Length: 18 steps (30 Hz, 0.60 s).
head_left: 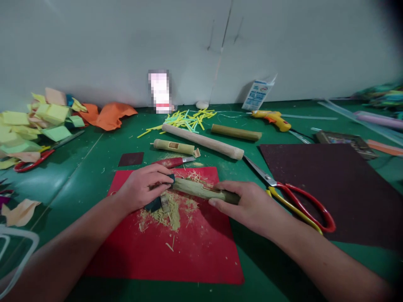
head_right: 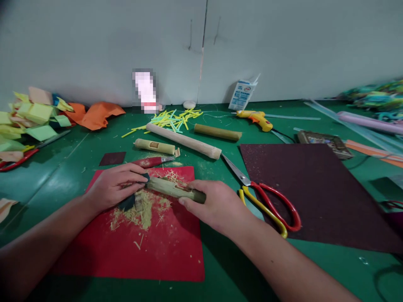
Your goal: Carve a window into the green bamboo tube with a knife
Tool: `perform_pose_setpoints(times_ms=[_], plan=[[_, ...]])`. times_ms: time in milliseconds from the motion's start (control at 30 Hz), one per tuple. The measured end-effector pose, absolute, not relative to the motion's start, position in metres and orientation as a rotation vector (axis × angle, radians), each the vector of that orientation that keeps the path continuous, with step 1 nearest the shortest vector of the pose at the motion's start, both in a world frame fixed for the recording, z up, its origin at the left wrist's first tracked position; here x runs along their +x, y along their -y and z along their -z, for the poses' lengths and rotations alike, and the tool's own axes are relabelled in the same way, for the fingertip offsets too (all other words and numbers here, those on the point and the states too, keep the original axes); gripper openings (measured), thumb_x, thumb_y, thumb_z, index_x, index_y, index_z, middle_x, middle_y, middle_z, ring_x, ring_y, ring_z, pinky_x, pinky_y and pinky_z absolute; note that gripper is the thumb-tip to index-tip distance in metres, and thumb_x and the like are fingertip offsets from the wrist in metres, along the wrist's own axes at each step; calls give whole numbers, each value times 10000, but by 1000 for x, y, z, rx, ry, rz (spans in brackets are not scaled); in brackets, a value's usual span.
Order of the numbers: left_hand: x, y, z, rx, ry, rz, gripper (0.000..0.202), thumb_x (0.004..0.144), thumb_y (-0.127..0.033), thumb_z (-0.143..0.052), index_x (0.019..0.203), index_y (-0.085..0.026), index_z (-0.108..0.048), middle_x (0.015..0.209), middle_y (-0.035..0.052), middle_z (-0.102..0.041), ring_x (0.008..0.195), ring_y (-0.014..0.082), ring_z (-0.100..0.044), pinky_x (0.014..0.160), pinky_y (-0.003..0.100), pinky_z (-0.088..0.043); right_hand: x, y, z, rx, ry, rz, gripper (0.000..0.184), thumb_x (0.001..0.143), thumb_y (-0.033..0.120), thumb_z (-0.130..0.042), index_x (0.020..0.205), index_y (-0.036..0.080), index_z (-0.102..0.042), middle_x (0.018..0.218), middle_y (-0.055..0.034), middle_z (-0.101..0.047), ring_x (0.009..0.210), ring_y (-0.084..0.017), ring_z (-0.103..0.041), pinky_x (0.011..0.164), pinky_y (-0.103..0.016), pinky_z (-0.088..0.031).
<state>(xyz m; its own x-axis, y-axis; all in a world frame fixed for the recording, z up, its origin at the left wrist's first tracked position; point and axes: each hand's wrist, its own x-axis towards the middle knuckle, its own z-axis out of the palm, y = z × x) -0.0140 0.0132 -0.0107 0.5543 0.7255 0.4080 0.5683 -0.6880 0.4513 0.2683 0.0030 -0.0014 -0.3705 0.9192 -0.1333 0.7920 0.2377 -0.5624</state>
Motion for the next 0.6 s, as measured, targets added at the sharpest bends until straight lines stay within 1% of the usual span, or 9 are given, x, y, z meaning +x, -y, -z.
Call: perform_pose_setpoints(times_ms=[133, 233, 333, 600], plan=[[-14, -14, 10, 2533, -1030, -831, 160, 849, -160, -525, 936, -179, -659, 1009, 69, -625, 943, 149, -603, 844, 263, -498, 269, -4, 2, -1618, 2280, -827, 381, 762, 521, -544, 1049, 300, -661, 969, -14, -686, 804, -189, -630, 645, -275, -476], [-14, -13, 11, 2520, -1019, -821, 176, 847, -145, -518, 955, -177, -652, 1021, 77, -619, 964, 159, -597, 850, 282, -500, 269, -4, 1, -1621, 2285, -824, 386, 765, 524, -538, 1055, 301, -662, 984, -19, -685, 818, -197, -631, 649, -282, -481], [-14, -13, 11, 2513, -1046, -844, 163, 837, -163, -534, 946, -179, -654, 1030, 74, -624, 972, 169, -600, 862, 298, -500, 268, -4, 0, -1613, 2292, -813, 378, 769, 511, -539, 1056, 297, -664, 991, -25, -686, 825, -202, -632, 656, -289, -481], [-10, -13, 11, 2542, -1011, -910, 139, 834, -184, -561, 924, -185, -667, 982, 70, -656, 930, 169, -626, 843, 308, -523, 268, -4, 2, -1576, 2281, -838, 395, 778, 506, -541, 1064, 263, -663, 999, -40, -684, 834, -208, -623, 675, -293, -473]])
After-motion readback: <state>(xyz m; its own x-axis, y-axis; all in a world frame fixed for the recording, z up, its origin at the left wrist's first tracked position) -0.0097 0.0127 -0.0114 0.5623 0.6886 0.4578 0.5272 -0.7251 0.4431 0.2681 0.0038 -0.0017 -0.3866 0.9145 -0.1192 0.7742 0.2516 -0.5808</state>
